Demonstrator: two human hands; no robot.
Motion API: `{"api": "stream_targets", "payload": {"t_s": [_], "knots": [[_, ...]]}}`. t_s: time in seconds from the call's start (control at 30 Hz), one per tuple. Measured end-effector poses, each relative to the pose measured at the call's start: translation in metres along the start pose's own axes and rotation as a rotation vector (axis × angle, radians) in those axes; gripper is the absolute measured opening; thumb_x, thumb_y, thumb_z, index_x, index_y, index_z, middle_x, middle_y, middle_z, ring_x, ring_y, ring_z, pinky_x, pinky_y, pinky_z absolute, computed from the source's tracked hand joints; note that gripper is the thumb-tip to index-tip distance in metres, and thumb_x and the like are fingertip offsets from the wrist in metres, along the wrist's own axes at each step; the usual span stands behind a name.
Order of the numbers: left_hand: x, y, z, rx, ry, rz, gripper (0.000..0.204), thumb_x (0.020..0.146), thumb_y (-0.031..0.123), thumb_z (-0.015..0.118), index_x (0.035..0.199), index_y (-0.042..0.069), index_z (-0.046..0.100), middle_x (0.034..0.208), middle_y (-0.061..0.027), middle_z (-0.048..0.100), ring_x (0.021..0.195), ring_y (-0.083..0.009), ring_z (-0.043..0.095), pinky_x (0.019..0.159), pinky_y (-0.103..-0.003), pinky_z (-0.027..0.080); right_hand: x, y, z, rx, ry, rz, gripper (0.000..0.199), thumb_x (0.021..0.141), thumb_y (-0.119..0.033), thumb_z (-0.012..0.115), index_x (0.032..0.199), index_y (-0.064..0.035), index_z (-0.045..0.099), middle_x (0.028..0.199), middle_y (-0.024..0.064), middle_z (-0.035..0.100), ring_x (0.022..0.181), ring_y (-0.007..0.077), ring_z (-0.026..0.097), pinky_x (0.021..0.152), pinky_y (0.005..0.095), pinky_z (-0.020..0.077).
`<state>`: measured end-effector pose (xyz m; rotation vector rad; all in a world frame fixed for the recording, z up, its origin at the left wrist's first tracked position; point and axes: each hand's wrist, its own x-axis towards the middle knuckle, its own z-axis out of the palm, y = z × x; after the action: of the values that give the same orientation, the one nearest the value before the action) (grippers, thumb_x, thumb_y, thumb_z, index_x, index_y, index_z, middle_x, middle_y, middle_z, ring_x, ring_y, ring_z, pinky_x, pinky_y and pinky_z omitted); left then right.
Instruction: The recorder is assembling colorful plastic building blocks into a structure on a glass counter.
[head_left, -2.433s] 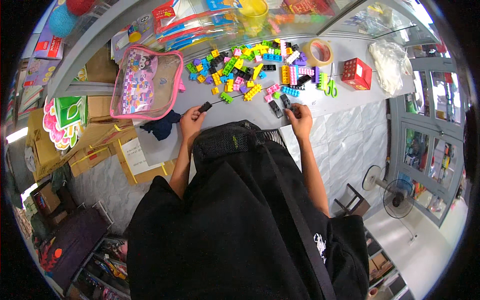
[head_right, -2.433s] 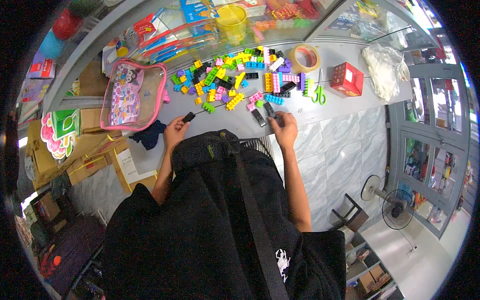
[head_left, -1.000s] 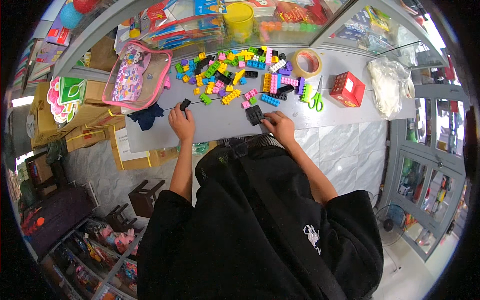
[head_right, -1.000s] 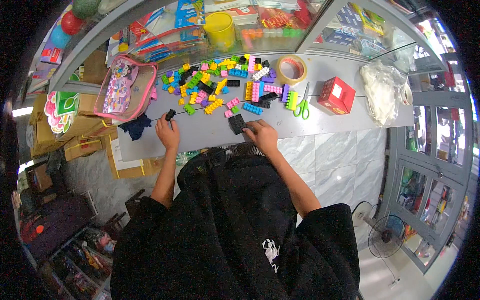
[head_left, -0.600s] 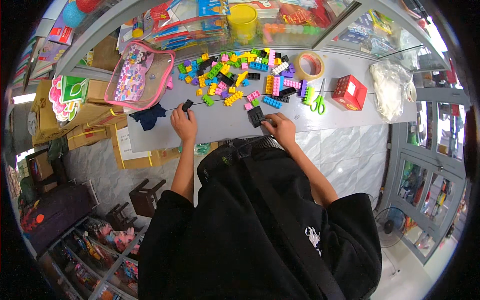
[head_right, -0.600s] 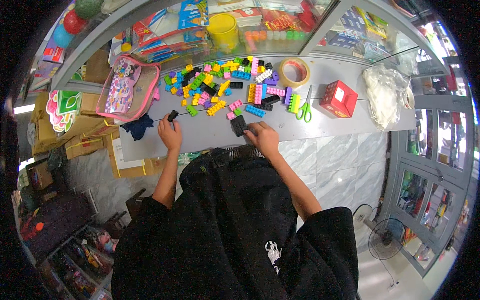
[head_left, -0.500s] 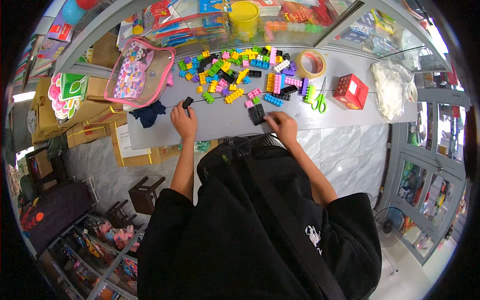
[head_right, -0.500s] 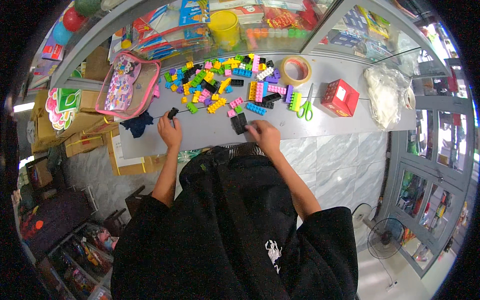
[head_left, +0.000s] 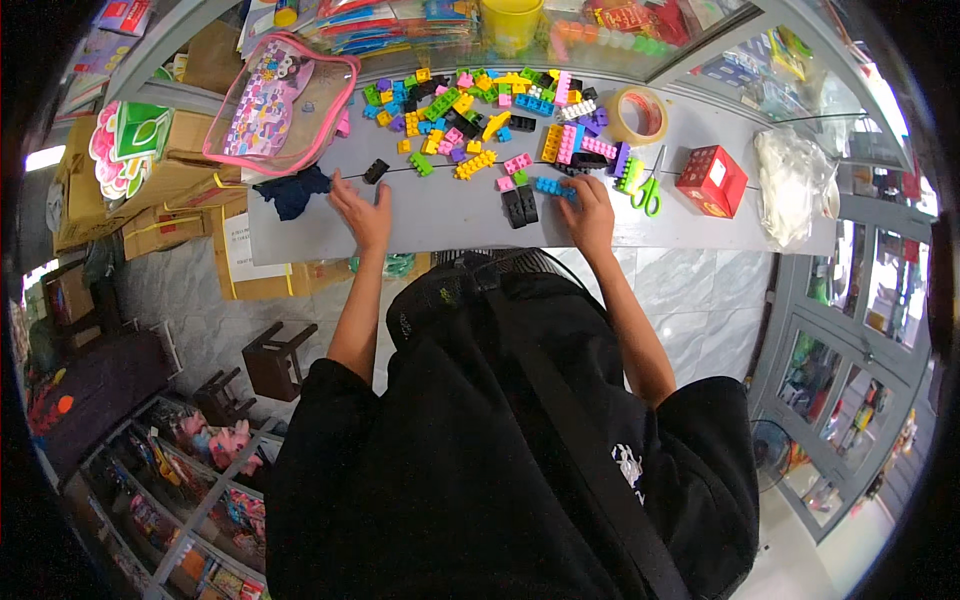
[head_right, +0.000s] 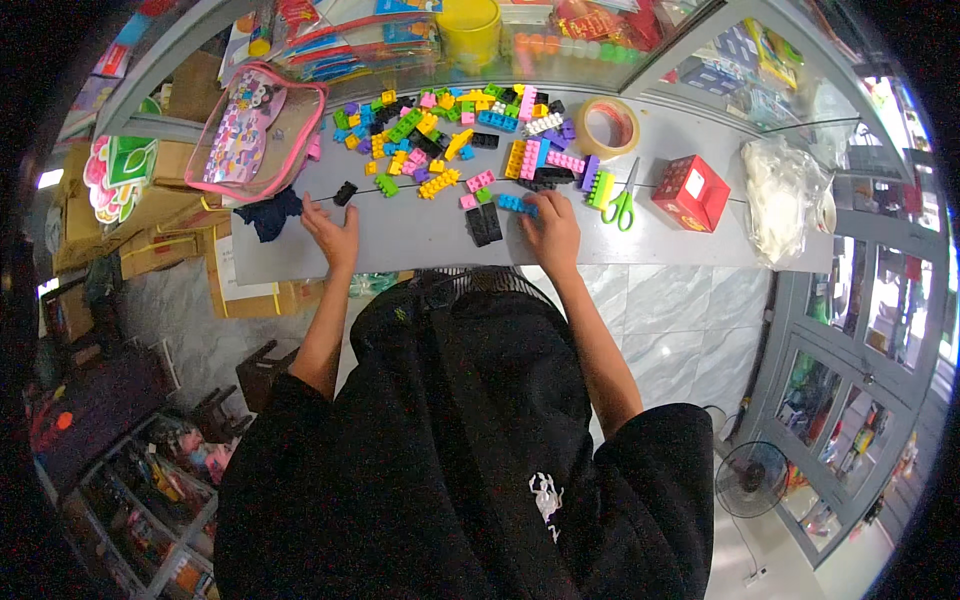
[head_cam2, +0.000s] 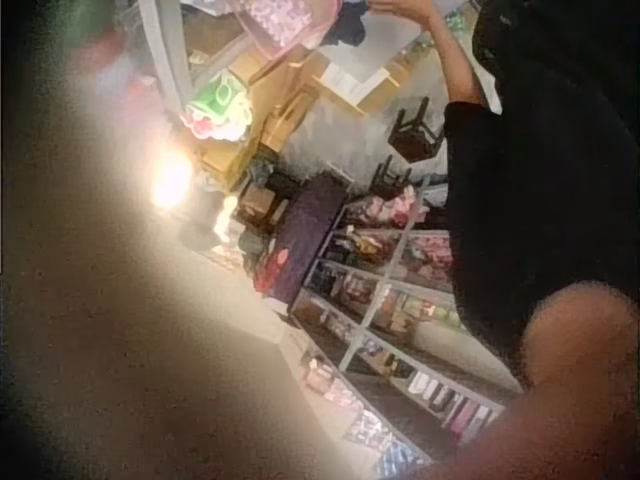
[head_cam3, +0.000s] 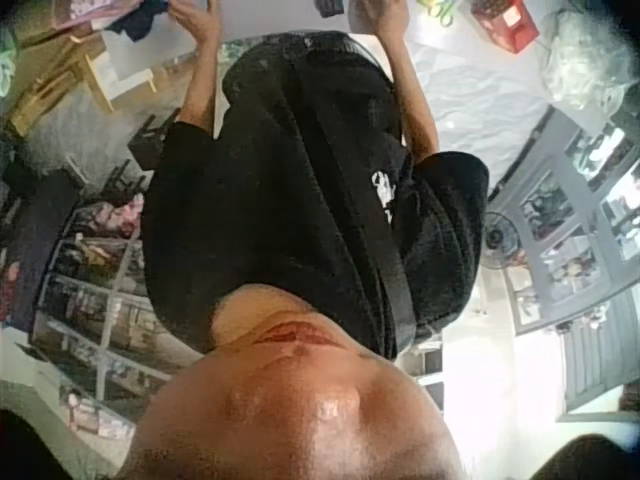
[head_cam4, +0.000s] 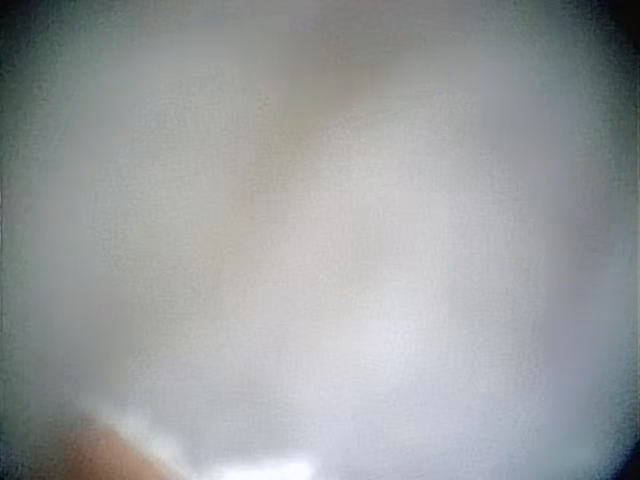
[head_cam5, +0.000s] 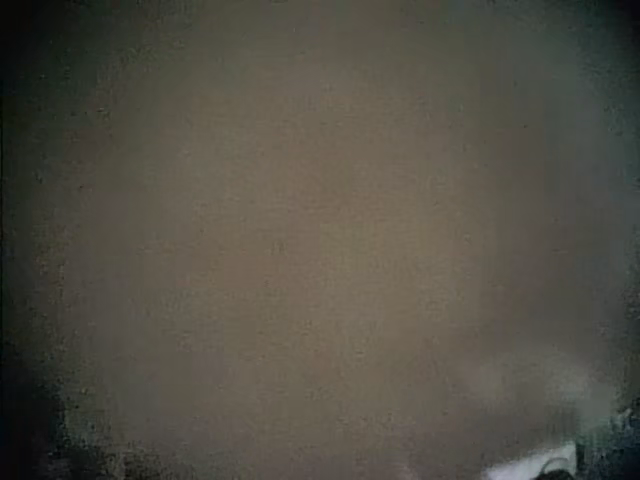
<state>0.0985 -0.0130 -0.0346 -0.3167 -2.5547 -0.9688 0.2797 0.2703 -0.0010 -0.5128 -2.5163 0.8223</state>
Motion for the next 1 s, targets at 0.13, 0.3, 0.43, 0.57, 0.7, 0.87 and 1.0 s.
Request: {"api": "stream_targets", "payload": {"t_s": [0.13, 0.3, 0.43, 0.57, 0.7, 0.87, 1.0], "knots": [[0.010, 0.060, -0.021, -0.152, -0.264, 0.254, 0.035, 0.075, 0.009, 0.063, 0.106, -0.001, 0.055, 0.090, -0.0133, 0.056, 0.084, -0.0224, 0.055, 0.071, -0.032, 0.046, -0.003, -0.006, -0.001, 0.301, -0.148, 0.246, 0.026, 0.070, -0.007, 0.066, 0.095, -0.0033, 0.059, 0.088, 0.0113, 0.059, 0.076, 0.0254, 0.057, 0.066, 0.0319, 0.0468], [-0.012, 0.094, 0.024, -0.601, -1.223, -0.246, 0.024, 0.078, 0.008, 0.062, 0.097, -0.006, 0.057, 0.078, -0.0127, 0.064, 0.067, -0.0165, 0.063, 0.058, -0.028, 0.051, -0.001, 0.001, 0.019, 0.360, -0.180, 0.158, 0.029, 0.073, -0.008, 0.066, 0.101, -0.0017, 0.061, 0.088, 0.0130, 0.059, 0.070, 0.0246, 0.058, 0.063, 0.0304, 0.0468], [-0.033, 0.105, 0.058, -0.494, -1.294, -0.500, 0.025, 0.078, 0.002, 0.061, 0.096, -0.014, 0.053, 0.079, -0.0183, 0.062, 0.065, -0.0214, 0.064, 0.054, -0.028, 0.053, 0.000, -0.008, 0.017, 0.350, -0.237, 0.191, 0.026, 0.074, -0.009, 0.065, 0.098, -0.0007, 0.061, 0.089, 0.0135, 0.059, 0.072, 0.0255, 0.059, 0.064, 0.0312, 0.0469], [-0.031, 0.115, 0.062, -0.570, -1.217, -0.619, 0.024, 0.075, -0.005, 0.061, 0.095, -0.016, 0.051, 0.079, -0.0199, 0.061, 0.066, -0.0241, 0.065, 0.056, -0.030, 0.056, -0.005, -0.011, 0.021, 0.348, -0.224, 0.190, 0.025, 0.074, -0.009, 0.065, 0.097, -0.0004, 0.061, 0.089, 0.0142, 0.059, 0.074, 0.0283, 0.059, 0.066, 0.0323, 0.0470], [-0.035, 0.113, 0.064, -0.638, -1.207, -0.685, 0.026, 0.074, -0.006, 0.062, 0.095, -0.016, 0.051, 0.080, -0.0202, 0.061, 0.067, -0.0254, 0.065, 0.058, -0.031, 0.057, -0.004, -0.010, 0.025, 0.338, -0.226, 0.188, 0.025, 0.075, -0.011, 0.065, 0.097, 0.0007, 0.061, 0.089, 0.0154, 0.059, 0.074, 0.0287, 0.059, 0.066, 0.0333, 0.0469], [-0.036, 0.117, 0.062, -0.637, -1.145, -0.701, 0.021, 0.071, -0.007, 0.063, 0.088, -0.016, 0.056, 0.074, -0.0210, 0.063, 0.062, -0.0252, 0.066, 0.049, -0.029, 0.055, -0.007, -0.010, 0.027, 0.339, -0.187, 0.235, 0.025, 0.077, -0.011, 0.063, 0.097, 0.0027, 0.059, 0.083, 0.0155, 0.061, 0.070, 0.0246, 0.060, 0.064, 0.0323, 0.0472], [-0.039, 0.118, 0.059, -0.603, -1.113, -0.681, 0.020, 0.071, -0.006, 0.064, 0.087, -0.015, 0.056, 0.074, -0.0211, 0.063, 0.061, -0.0253, 0.066, 0.049, -0.029, 0.055, -0.018, -0.013, 0.026, 0.538, -0.156, 0.522, 0.023, 0.081, -0.012, 0.060, 0.097, 0.0046, 0.058, 0.075, 0.0133, 0.063, 0.064, 0.0162, 0.060, 0.058, 0.0286, 0.0475]]}}
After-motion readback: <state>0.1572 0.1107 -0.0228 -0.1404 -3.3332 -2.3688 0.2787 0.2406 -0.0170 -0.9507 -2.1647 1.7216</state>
